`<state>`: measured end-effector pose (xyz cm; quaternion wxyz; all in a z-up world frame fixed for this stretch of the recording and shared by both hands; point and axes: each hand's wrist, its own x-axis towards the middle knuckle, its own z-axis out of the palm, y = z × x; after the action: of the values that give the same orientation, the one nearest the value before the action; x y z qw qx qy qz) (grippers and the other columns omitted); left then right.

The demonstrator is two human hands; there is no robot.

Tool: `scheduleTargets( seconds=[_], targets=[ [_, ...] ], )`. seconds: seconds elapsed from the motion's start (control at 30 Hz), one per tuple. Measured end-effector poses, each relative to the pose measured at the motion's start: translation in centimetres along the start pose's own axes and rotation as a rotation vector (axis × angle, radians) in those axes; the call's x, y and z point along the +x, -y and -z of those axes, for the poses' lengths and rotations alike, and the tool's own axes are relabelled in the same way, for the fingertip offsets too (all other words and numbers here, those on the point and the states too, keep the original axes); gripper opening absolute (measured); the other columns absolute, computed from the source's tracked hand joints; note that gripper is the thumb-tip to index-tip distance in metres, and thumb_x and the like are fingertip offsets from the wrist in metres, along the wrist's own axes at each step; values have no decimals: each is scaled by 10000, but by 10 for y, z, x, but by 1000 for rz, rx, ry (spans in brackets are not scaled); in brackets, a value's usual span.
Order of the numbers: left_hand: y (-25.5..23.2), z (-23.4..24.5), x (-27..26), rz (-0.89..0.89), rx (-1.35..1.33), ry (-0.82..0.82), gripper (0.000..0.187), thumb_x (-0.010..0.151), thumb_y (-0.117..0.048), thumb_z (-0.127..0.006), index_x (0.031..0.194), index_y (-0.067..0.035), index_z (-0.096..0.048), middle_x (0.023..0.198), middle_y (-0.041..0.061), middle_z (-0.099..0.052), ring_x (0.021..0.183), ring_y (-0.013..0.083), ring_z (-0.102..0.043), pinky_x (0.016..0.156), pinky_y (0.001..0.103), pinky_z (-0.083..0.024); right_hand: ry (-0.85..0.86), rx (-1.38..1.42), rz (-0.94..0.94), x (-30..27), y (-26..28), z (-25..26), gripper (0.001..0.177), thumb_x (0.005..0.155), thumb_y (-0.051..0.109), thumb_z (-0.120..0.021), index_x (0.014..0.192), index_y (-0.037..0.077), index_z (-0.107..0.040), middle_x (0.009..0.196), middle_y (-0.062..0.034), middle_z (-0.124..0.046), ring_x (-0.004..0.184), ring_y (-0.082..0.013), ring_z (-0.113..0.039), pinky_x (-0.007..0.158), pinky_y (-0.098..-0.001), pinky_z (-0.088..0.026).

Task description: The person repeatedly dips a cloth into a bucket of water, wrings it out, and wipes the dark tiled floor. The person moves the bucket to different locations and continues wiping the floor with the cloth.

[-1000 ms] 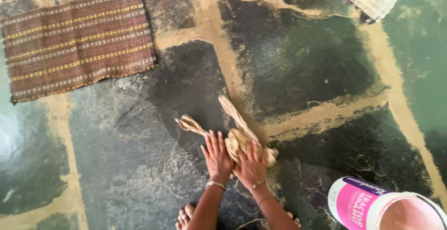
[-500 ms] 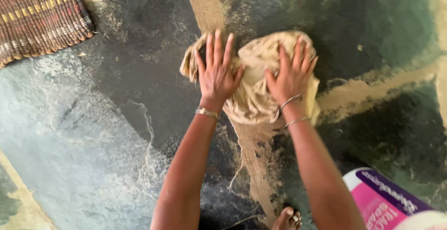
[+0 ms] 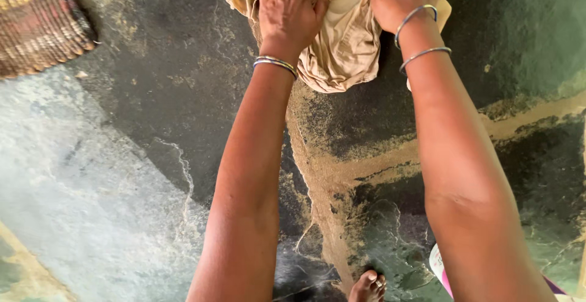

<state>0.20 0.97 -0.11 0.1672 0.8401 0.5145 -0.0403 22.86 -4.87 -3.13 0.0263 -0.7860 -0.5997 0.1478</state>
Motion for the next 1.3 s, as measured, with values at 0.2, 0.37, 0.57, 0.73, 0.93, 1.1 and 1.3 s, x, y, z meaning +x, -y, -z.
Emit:
scheduleTargets(
  seconds=[0.2, 0.37, 0.57, 0.73, 0.93, 1.1, 1.3],
  targets=[
    [-15, 2, -41, 46, 35, -252, 753, 1021, -582, -437, 1637, -257, -150, 1698, 137, -82, 1569, 363, -140, 1252, 578, -178, -125, -88, -54, -26, 41, 21, 747, 1016, 558, -496, 1634, 195, -288, 1664, -244, -124, 1495, -499, -93, 1098, -759, -140],
    [-23, -30, -115, -8, -7, -254, 683, 1058, -545, -420, 1646, -283, -191, 1719, 110, -82, 1586, 336, -141, 1264, 596, -176, -169, -102, -45, -106, 40, -11, 733, 1033, 579, -544, 1623, 183, -362, 1699, -224, -129, 1539, -465, -125, 1186, -708, -139],
    [-23, -51, -238, -85, 41, -186, 703, 1004, -467, -482, 1631, -239, -263, 1713, 125, -147, 1571, 351, -186, 1232, 594, -169, -223, -121, -54, -259, 63, -39, 734, 966, 514, -610, 1600, 205, -408, 1713, -194, -172, 1545, -408, -195, 1224, -655, -199],
    [-28, -33, -357, -134, 61, -28, 737, 957, -419, -560, 1605, -253, -250, 1681, 119, -147, 1526, 344, -194, 1180, 624, -219, 116, -123, -109, -380, 95, -28, 799, 890, 626, -581, 1555, 246, -353, 1675, -178, -55, 1520, -407, -93, 1181, -635, -188],
    [-29, -25, -420, -40, -35, 66, 667, 951, -320, -654, 1534, -138, -387, 1525, 150, -404, 1379, 314, -414, 1101, 510, -402, 31, 63, -152, -425, 87, 1, 555, 901, 508, -647, 1403, 290, -560, 1514, -88, -402, 1389, -339, -403, 1103, -554, -419],
    [-32, -91, -465, -200, 63, 97, 535, 868, -285, -703, 1349, -124, -532, 1337, 97, -543, 1274, 289, -499, 1083, 477, -395, 211, -24, 33, -481, 116, -42, 692, 755, 408, -839, 1331, 146, -559, 1389, -145, -438, 1212, -386, -468, 934, -501, -495],
    [-32, -92, -450, -152, 32, 78, 258, 961, -235, -607, 1204, -147, -603, 1228, 106, -647, 1198, 315, -618, 1002, 507, -507, 153, 53, 148, -499, 109, -50, 241, 950, 310, -670, 1046, 91, -697, 1198, -135, -575, 1162, -327, -526, 927, -506, -502]
  ],
)
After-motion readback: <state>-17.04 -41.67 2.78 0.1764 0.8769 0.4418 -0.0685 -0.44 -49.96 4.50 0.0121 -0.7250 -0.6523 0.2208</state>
